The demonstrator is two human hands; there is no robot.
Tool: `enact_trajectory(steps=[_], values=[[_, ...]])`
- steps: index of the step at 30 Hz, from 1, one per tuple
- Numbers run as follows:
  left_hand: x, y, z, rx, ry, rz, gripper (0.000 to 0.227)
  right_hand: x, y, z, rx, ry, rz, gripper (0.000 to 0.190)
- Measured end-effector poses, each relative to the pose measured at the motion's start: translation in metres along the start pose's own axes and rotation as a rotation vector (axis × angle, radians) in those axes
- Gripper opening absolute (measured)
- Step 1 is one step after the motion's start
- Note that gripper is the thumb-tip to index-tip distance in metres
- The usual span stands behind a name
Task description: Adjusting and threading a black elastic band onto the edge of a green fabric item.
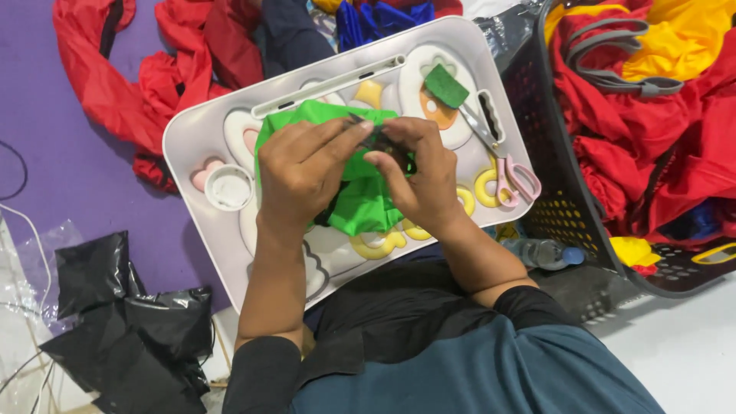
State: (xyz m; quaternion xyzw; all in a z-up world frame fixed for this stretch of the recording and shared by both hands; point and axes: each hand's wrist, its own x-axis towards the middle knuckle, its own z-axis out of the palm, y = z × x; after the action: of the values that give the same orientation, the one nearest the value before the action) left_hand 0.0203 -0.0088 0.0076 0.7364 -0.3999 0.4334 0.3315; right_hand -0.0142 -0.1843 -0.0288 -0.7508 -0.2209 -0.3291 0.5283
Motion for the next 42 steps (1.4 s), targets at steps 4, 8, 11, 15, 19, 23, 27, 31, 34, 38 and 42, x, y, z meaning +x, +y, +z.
enact_trajectory(steps=[4, 8, 11, 15, 19, 23, 27, 31, 34, 38, 42], values=[[-0.011, -0.011, 0.011, 0.048, -0.029, -0.029, 0.013, 0.002, 0.009, -0.002, -0.013, -0.032, 0.044, 0.036], [-0.018, -0.031, 0.020, 0.055, -0.004, -0.026, 0.016, 0.018, 0.000, -0.003, -0.379, 0.090, -0.197, 0.040], [-0.027, -0.050, 0.034, 0.044, 0.025, -0.057, 0.018, 0.004, -0.007, 0.012, -0.347, 0.198, -0.277, 0.032], [-0.033, -0.056, 0.060, -0.015, 0.058, -0.144, 0.022, -0.021, -0.054, 0.063, 0.525, -0.161, -0.310, 0.030], [-0.028, -0.031, 0.084, -0.011, -0.055, -0.311, 0.023, -0.076, -0.071, 0.123, 0.739, -0.806, -0.315, 0.017], [-0.036, -0.027, 0.104, 0.033, -0.124, -0.251, 0.025, -0.099, -0.083, 0.172, 0.760, -1.452, -0.233, 0.045], [-0.042, -0.023, 0.105, 0.001, -0.150, -0.238, 0.025, -0.088, -0.096, 0.168, 0.465, -1.761, -0.288, 0.068], [-0.042, -0.025, 0.103, 0.001, -0.149, -0.238, 0.024, -0.079, -0.092, 0.162, 0.391, -1.755, -0.191, 0.073], [-0.045, -0.030, 0.101, 0.006, -0.130, -0.268, 0.022, -0.089, -0.076, 0.172, 0.632, -1.683, -0.131, 0.057], [-0.052, -0.033, 0.099, -0.001, -0.099, -0.330, 0.026, -0.098, -0.066, 0.187, 0.847, -1.709, -0.158, 0.047], [-0.052, -0.034, 0.102, -0.005, -0.077, -0.334, 0.027, -0.106, -0.055, 0.202, 1.120, -1.739, -0.168, 0.037]])
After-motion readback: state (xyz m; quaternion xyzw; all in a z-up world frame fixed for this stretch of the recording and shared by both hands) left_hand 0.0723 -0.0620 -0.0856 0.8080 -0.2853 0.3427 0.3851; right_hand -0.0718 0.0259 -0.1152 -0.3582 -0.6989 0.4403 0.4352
